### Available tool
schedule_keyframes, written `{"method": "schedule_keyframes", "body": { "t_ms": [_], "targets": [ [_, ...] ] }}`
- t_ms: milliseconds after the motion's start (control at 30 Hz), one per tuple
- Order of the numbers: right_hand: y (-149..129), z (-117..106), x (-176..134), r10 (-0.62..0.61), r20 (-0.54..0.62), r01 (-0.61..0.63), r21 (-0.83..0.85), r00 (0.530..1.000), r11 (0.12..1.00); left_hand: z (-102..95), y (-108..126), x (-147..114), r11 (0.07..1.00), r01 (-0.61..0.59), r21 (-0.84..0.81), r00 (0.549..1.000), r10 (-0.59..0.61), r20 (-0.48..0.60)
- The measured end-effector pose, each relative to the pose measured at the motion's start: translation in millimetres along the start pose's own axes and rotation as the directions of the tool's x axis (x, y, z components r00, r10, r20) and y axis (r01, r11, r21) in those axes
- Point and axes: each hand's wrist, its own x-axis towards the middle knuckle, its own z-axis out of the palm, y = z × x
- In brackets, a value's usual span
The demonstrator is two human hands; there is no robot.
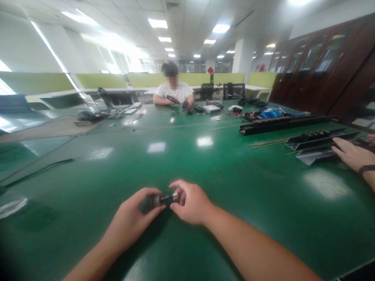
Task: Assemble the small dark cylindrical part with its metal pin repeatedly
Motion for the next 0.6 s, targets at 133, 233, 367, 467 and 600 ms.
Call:
{"method": "schedule_keyframes", "body": {
  "t_ms": [133,233,367,467,600],
  "targets": [
    [-1.0,0.4,-0.6,-0.020,0.023,0.020,-0.015,1.000,1.000,0.5,0.8,0.4,1.000,-0.013,-0.021,0.999,0.014,0.042],
    [-1.7,0.4,-0.3,-0.041,0.022,0.041,-0.006,0.999,0.999,-0.1,2.6,0.6,0.999,-0.024,-0.031,0.998,0.026,0.057],
    [-2.8,-0.3,0.6,-0.066,0.008,0.066,0.011,0.998,0.998,-1.6,4.2,0.5,0.997,-0.060,-0.054,0.996,0.063,0.060],
    [-3.6,-1.0,0.9,-0.090,0.006,0.090,-0.007,0.996,0.996,-1.6,4.5,0.7,0.995,-0.079,-0.066,0.994,0.083,0.065],
    [-3.8,-1.6,1.2,-0.114,0.007,0.114,-0.036,0.993,0.993,-0.1,5.2,1.2,0.994,-0.081,-0.072,0.995,0.085,0.052]
  ]
}}
